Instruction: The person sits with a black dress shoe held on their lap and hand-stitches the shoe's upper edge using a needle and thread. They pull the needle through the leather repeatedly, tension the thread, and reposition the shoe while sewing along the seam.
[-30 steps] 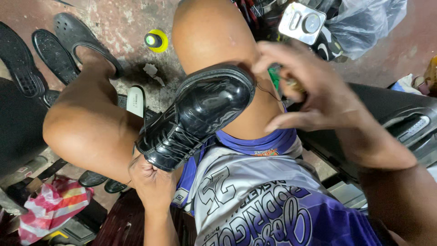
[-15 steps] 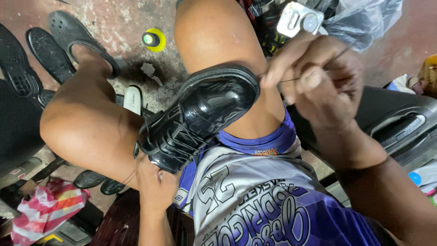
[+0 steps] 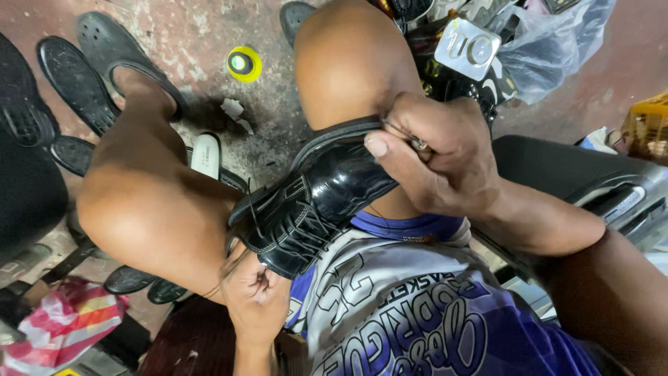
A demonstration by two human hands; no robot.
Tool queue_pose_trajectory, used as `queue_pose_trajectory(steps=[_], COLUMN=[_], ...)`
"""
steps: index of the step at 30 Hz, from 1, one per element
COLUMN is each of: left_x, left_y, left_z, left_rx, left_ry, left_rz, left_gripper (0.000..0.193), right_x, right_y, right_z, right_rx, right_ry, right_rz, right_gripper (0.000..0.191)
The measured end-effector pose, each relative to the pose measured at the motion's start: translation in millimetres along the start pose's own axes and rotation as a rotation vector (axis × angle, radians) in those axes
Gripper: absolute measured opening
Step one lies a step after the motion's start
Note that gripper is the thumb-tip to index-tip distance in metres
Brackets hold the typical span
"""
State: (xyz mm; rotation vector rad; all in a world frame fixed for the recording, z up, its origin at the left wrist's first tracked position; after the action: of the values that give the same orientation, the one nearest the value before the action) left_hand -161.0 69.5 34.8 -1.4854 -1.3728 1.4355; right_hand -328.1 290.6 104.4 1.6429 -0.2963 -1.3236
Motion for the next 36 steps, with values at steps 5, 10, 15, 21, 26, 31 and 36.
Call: queue_pose_trajectory(steps=[5,10,15,21,26,31,36], left_x=[-19.3,2.1,87.8,118.4,125.5,125.9,88.7], left_y=[-35.9,-116.4,-149.4,-141.7,-145.6,-147.1,-128.5], left_z=[-9.3,6.6,58.7,70.4,75.8,74.7,24.9], left_rx=[-0.072,0.195,0.5,0.436,0.417,0.449,0.536], left_ry=[-0.249,-0.268,0.004,0.127,0.117,0.091,0.036], left_rz=[-0.063,0.51,0.706,0.768,0.768,0.733,0.462], left_gripper=[0.004,0.026,0.068,0.073,0.075,0.072,0.042], right_x=[-2.4,-0.6,-7.4,-23.6,-29.0,-26.5,-36.8], right_y=[-16.0,-32.5,-37.8,-45.7,-52.3,-58.0,-74.0], right_z=[-4.0,-17.4,-23.6,-20.6,-11.6,-7.0,-23.0], right_rx=[0.128,0.141,0.12,0.132,0.149,0.188,0.152], right_ry=[0.022,0.007,0.028,0.044,0.078,0.05,-0.054], right_rz=[0.511,0.988,1.066,0.887,0.801,0.95,0.991], right_gripper=[0.036,0.033,0.032,0.033,0.033,0.034,0.035])
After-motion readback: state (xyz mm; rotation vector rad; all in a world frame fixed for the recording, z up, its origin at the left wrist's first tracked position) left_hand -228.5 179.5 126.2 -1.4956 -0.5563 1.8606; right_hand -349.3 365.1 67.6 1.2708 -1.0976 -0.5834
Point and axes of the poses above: each hand's wrist, its own z-axis towards the middle knuckle, its own x-axis out of the palm, y = z × x, the point moved 6 cm from there along z, towards the middle knuckle, and after that the axes turned 4 degrees about -z, right-handed, at the moved point
